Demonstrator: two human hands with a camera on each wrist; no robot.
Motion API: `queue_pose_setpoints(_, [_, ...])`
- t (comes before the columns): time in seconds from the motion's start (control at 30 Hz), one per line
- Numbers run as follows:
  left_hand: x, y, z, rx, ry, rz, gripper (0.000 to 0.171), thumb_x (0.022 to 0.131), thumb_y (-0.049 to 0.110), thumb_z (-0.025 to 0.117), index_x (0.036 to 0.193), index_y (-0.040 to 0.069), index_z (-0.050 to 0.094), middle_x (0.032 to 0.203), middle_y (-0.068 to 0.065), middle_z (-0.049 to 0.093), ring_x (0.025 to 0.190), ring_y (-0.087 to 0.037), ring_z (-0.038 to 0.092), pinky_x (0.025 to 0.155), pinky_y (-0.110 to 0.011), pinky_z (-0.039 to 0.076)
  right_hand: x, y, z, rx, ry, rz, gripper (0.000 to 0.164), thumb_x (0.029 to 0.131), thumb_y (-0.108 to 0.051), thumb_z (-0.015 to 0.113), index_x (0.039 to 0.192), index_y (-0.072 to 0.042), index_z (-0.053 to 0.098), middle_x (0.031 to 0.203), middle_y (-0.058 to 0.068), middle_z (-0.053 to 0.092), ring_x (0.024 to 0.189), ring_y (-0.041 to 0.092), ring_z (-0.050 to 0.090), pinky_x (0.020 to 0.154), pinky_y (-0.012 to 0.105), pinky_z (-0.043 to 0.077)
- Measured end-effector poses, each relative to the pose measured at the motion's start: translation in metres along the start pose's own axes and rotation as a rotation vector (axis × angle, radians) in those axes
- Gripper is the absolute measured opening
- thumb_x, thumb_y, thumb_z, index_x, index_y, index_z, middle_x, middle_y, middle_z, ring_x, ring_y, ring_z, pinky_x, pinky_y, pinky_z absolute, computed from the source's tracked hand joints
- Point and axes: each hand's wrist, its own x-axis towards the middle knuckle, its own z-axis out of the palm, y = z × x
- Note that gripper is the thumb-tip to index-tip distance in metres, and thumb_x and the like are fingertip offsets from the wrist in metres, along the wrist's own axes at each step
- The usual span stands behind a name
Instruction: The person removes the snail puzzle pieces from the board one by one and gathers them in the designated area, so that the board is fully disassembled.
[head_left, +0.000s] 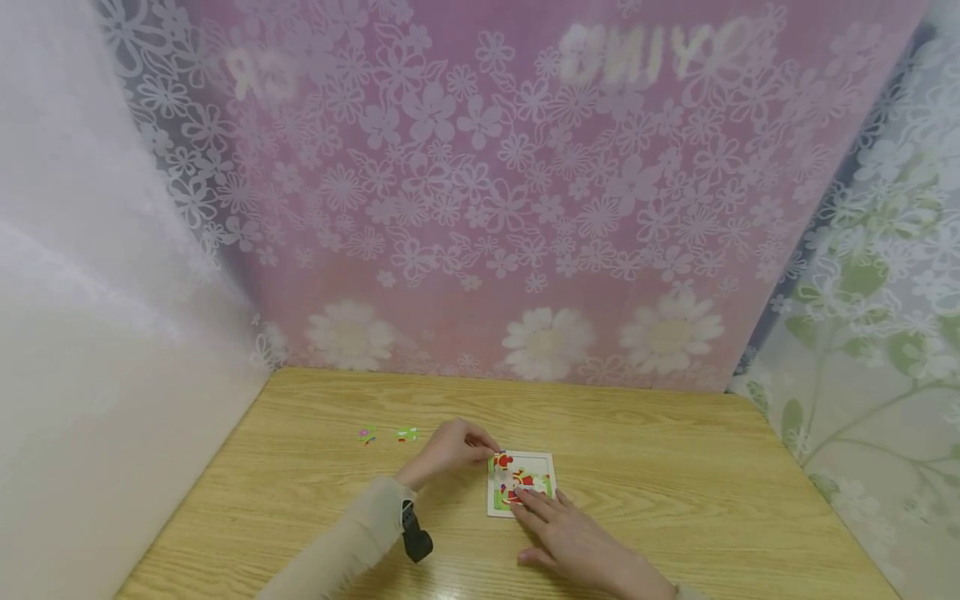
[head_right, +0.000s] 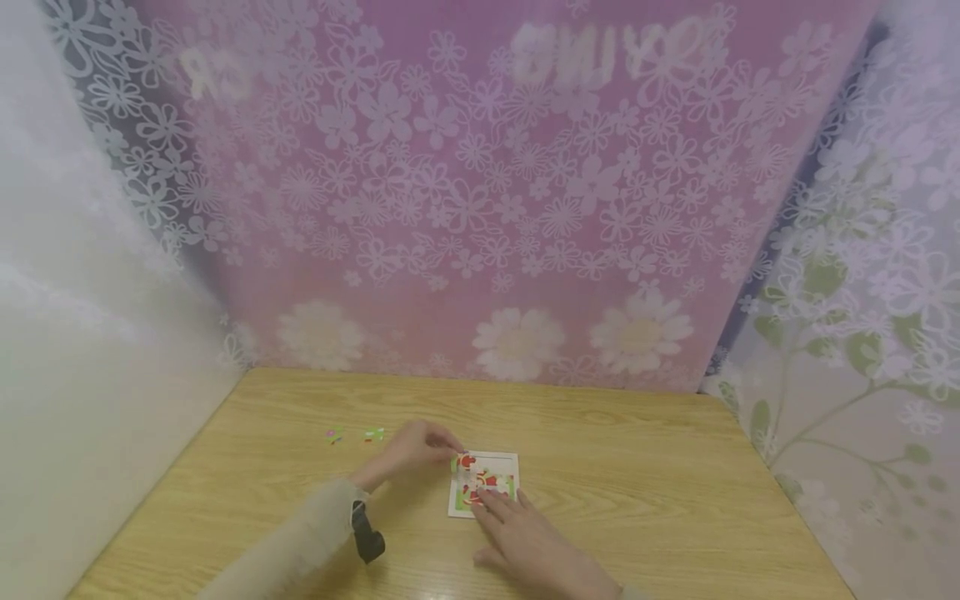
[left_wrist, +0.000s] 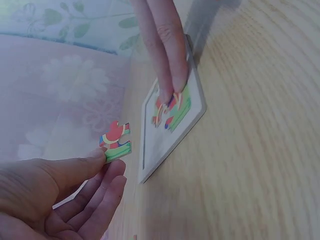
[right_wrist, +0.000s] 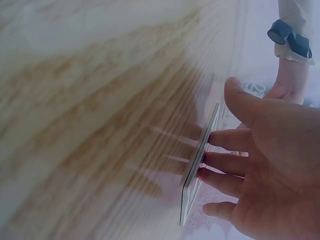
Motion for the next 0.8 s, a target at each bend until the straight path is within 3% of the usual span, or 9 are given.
queue_pose_setpoints(0.2, [-0.004, -0.005, -0.013, -0.039, 0.006, 0.011, 0.007, 0.094, 0.012, 0.074, 0.097, 0.009, 0.079, 0.089, -0.002, 0.076, 0.078, -0.013, 0.071, 0.07, -0.028, 0.06, 0.001, 0.0, 0.0, -0.009, 0.015, -0.013, 0.067, 0.102, -0.053, 0.051, 0.146, -0.002, 0.053, 0.152, 0.018, 0.048, 0.138, 0.036, 0.049, 0.107, 0.061, 0.041])
queue_pose_setpoints(0.43, [-0.016, -0.017, -0.024, -0.056, 0.027, 0.012, 0.007, 0.095, 0.012, 0.073, 0.097, 0.007, 0.078, 0.088, -0.004, 0.075, 0.083, -0.027, 0.073, 0.072, -0.037, 0.062, -0.001, 0.0, 0.001, -0.017, 0.062, -0.035, 0.065, 0.102, -0.051, 0.053, 0.144, -0.001, 0.055, 0.15, 0.018, 0.05, 0.134, 0.038, 0.053, 0.106, 0.061, 0.043])
queue_pose_setpoints(0.8, [-0.035, -0.038, -0.05, -0.017, 0.092, -0.045, 0.008, 0.095, 0.016, 0.073, 0.098, 0.012, 0.079, 0.093, 0.001, 0.075, 0.08, -0.019, 0.07, 0.069, -0.03, 0.06, -0.001, 0.0, 0.002, -0.019, 0.053, -0.034, 0.066, 0.102, -0.052, 0.05, 0.145, -0.002, 0.054, 0.152, 0.018, 0.049, 0.133, 0.038, 0.053, 0.107, 0.061, 0.042])
